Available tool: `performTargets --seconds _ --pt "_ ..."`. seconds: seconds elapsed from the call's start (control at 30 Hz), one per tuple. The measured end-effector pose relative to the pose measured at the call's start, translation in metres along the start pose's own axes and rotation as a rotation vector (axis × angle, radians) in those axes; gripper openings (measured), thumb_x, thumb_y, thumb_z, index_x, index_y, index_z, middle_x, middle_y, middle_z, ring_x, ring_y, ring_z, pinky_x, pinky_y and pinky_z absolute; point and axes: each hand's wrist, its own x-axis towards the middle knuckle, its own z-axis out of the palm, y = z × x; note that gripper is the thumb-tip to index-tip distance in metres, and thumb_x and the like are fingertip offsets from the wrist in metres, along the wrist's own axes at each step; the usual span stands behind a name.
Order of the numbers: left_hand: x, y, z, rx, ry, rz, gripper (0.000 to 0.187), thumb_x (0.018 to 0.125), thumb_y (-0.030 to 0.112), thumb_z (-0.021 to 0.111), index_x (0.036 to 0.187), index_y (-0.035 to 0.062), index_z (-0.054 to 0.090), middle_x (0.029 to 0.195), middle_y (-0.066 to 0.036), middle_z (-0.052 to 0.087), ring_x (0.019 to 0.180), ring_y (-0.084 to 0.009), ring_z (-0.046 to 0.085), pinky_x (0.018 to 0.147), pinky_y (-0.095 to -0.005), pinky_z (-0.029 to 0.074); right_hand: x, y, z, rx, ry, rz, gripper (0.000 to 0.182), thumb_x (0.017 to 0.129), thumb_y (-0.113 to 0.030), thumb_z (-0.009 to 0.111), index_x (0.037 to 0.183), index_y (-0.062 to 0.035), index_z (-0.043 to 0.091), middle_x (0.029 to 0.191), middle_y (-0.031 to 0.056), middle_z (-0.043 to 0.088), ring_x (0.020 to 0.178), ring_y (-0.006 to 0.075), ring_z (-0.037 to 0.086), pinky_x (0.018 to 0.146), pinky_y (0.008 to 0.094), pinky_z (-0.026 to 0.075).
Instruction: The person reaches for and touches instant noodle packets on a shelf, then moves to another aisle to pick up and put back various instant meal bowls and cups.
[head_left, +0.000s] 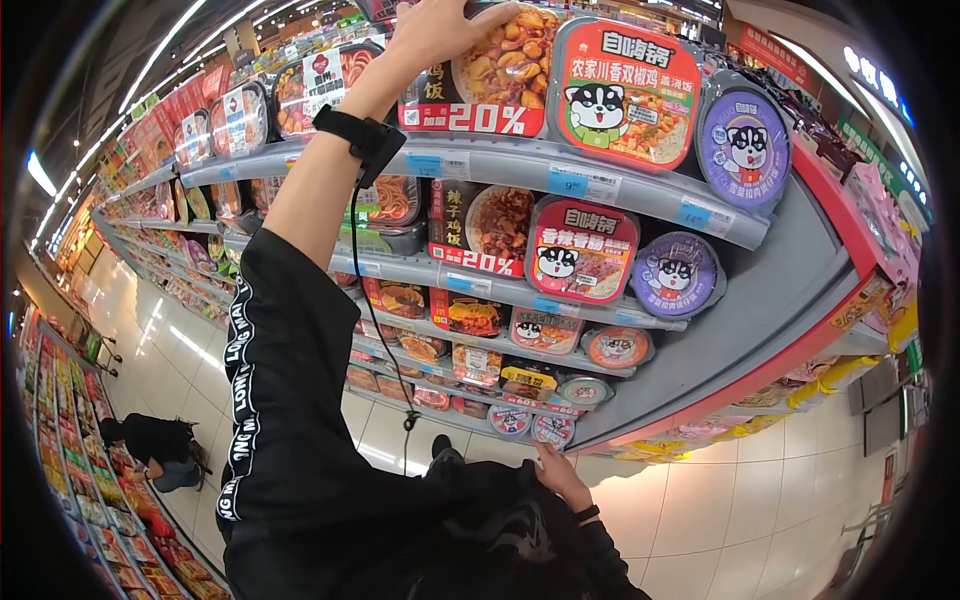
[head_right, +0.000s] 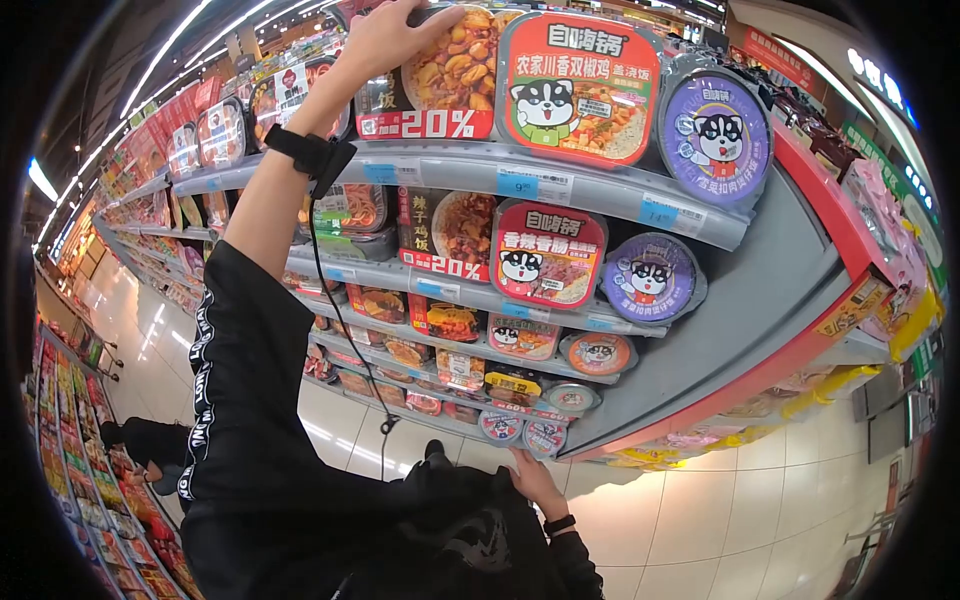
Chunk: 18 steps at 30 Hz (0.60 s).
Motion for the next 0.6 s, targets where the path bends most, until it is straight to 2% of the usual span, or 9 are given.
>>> performTargets --seconds 0.07,0.1,0.13,0.23,0.37,0.43,0.6 --pt "-0.001 0.0 0.004 -0.001 0.101 0.039 0.067 0.089 0.065 0.056 0.111 0.0016 0.064 0.102 -0.026 0.068 0.101 -0.0434 0.063 0.093 -0.053 0.043 0.003 0.006 0.004 0.029 -0.003 0.006 0.052 0.096 -0.027 0.058 0.141 -0.0065 0.042 0.129 0.0237 0.055 0.117 0.0442 0.054 0.095 0.0491 0.048" --pt "-0.002 -0.004 0.0 -0.029 0.1 0.031 0.064 0.088 0.063 0.058 0.104 0.0007 0.065 0.097 -0.026 0.069 0.095 -0.0419 0.065 0.086 -0.0506 0.048 0.003 0.007 0.004 0.053 -0.012 0.011 0.052 0.096 -0.027 0.058 0.14 -0.0058 0.042 0.128 0.0236 0.055 0.117 0.0439 0.054 0.095 0.0489 0.047" --pt "-0.002 -0.005 -0.001 -0.03 0.095 0.035 0.064 0.088 0.063 0.058 0.104 0.0007 0.065 0.097 -0.026 0.069 0.095 -0.0419 0.065 0.086 -0.0506 0.048 0.002 0.007 0.005 0.058 -0.01 0.013 0.052 0.096 -0.027 0.058 0.14 -0.0058 0.042 0.128 0.0236 0.055 0.117 0.0439 0.054 0.095 0.0489 0.047" --pt "-0.001 -0.007 -0.001 -0.246 0.078 0.013 0.057 0.088 0.056 0.063 0.092 -0.0014 0.065 0.083 -0.025 0.069 0.082 -0.0406 0.068 0.071 -0.0459 0.052 0.004 0.008 0.002 0.032 -0.004 0.001 0.052 0.095 -0.027 0.059 0.139 -0.0048 0.043 0.129 0.0232 0.055 0.117 0.0436 0.054 0.096 0.0487 0.047" --pt "0.001 -0.006 -0.004 -0.221 0.072 0.024 0.057 0.089 0.055 0.063 0.093 -0.0018 0.065 0.083 -0.024 0.069 0.082 -0.0397 0.068 0.072 -0.046 0.052 0.005 0.008 -0.001 0.035 -0.023 0.012 0.051 0.095 -0.027 0.059 0.139 -0.0051 0.043 0.13 0.0227 0.055 0.118 0.0431 0.054 0.096 0.0482 0.047" --pt "0.0 -0.002 -0.006 -0.186 0.113 0.097 0.055 0.091 0.053 0.062 0.093 -0.0019 0.066 0.081 -0.024 0.069 0.08 -0.0389 0.068 0.071 -0.0455 0.052 0.006 0.009 -0.001 0.054 -0.025 0.006 0.05 0.095 -0.026 0.059 0.138 -0.0053 0.043 0.131 0.0224 0.055 0.118 0.043 0.054 0.096 0.0483 0.047" --pt "-0.005 0.0 -0.01 -0.234 0.076 0.064 0.052 0.093 0.05 0.061 0.093 -0.0017 0.066 0.082 -0.024 0.068 0.08 -0.0396 0.068 0.07 -0.0453 0.052 0.006 0.007 -0.004 0.096 -0.04 0.011 0.049 0.096 -0.026 0.058 0.139 -0.0068 0.043 0.131 0.0213 0.054 0.118 0.0429 0.054 0.095 0.0488 0.048"
